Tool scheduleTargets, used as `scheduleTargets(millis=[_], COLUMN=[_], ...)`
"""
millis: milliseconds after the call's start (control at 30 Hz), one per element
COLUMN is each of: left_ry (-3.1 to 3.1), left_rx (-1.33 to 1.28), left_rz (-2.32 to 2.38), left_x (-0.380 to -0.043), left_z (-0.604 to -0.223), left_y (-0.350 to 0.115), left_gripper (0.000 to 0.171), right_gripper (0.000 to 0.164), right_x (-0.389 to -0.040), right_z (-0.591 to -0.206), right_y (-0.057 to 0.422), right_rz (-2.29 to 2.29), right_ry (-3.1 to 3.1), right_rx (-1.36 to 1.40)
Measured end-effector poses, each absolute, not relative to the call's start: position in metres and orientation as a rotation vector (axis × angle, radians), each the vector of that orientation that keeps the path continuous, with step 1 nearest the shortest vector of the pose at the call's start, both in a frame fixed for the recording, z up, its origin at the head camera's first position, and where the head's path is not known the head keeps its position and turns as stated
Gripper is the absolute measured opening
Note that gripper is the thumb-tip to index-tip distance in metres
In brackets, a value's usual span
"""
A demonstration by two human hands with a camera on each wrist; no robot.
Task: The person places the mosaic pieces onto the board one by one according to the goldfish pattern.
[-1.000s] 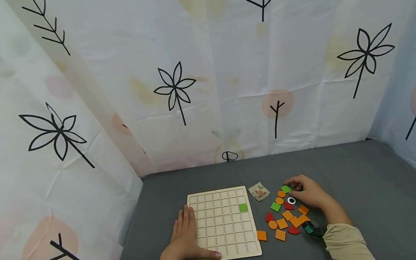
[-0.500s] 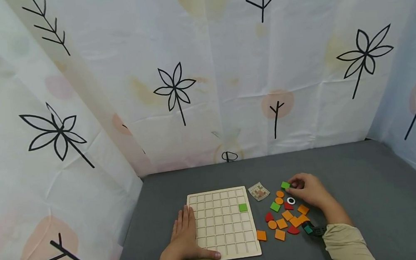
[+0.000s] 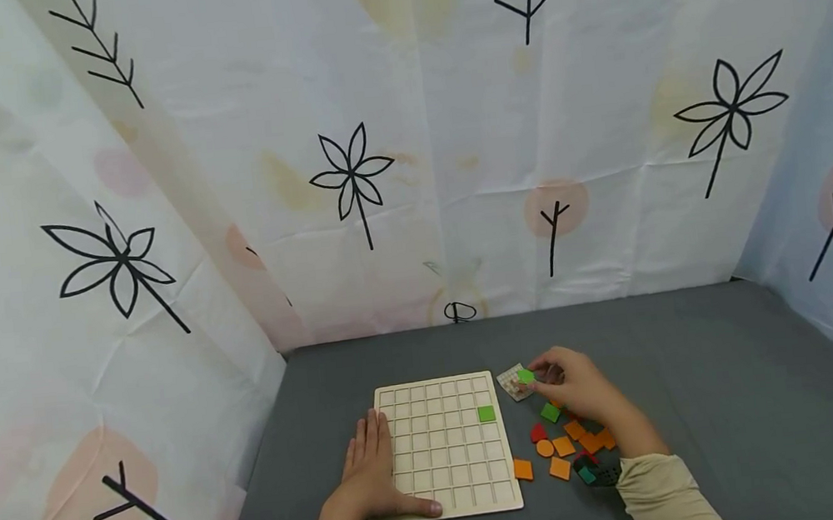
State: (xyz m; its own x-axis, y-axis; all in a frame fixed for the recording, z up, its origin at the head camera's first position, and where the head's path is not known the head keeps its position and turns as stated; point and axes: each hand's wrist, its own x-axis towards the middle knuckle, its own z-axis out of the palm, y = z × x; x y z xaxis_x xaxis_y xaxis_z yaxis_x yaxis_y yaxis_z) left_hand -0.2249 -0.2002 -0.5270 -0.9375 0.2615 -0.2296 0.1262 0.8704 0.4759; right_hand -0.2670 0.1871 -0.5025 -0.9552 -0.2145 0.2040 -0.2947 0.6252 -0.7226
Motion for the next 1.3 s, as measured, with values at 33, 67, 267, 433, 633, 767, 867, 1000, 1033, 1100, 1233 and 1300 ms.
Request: scheduleTargets(millis=[33,67,267,433,633,767,867,1000,1033,1100,1233,1300], left_ry=[2.756,2.755,2.742,2.736,2.76,2.771,2.772,2.769,2.769,2.77,2.777,2.78], left_rx=[0.294,0.298,0.334,0.323,0.307,0.307,0.303,0.293,0.293,0.295,0.298,0.297], left_rz=[0.675,0.678,0.673,0.658,0.651,0.655,0.653,0.65,0.647,0.65,0.645,0.653], left_x=[-0.225,-0.226,-0.228,-0.227,-0.225,-0.224,-0.225,-0.225,-0.225,-0.226,-0.225,-0.225], left_z=[-0.527,-0.527,-0.528,-0.53,-0.531,-0.531,-0.531,-0.529,-0.529,-0.528,-0.524,-0.523], left_y=[-0.2,-0.2,-0.195,-0.193,-0.194,-0.195,-0.196,-0.197,-0.197,-0.197,-0.198,-0.198], left_gripper=[0.172,0.172,0.171,0.171,0.172,0.173,0.173,0.172,0.172,0.172,0.172,0.171], right_gripper=[0.021,0.021,0.022,0.022,0.023,0.022,0.021,0.019,0.019,0.019,0.019,0.019], right_x=[-0.267,-0.267,-0.264,-0.265,-0.271,-0.272,-0.271,-0.27,-0.271,-0.271,-0.272,-0.273], right_z=[-0.503,-0.503,-0.508,-0.512,-0.517,-0.52,-0.522,-0.523,-0.524,-0.523,-0.521,-0.519], right_y=[0.182,0.177,0.148,0.127,0.112,0.107,0.104,0.1,0.1,0.098,0.097,0.098], right_rz=[1.251,1.251,1.235,1.213,1.187,1.141,1.101,1.046,1.042,1.028,1.028,1.026], right_ry=[-2.743,-2.742,-2.752,-2.798,-2.825,-2.83,-2.822,-2.827,-2.829,-2.833,-2.846,-2.85], right_rx=[0.457,0.49,0.635,0.687,0.776,0.782,0.78,0.758,0.752,0.744,0.739,0.744])
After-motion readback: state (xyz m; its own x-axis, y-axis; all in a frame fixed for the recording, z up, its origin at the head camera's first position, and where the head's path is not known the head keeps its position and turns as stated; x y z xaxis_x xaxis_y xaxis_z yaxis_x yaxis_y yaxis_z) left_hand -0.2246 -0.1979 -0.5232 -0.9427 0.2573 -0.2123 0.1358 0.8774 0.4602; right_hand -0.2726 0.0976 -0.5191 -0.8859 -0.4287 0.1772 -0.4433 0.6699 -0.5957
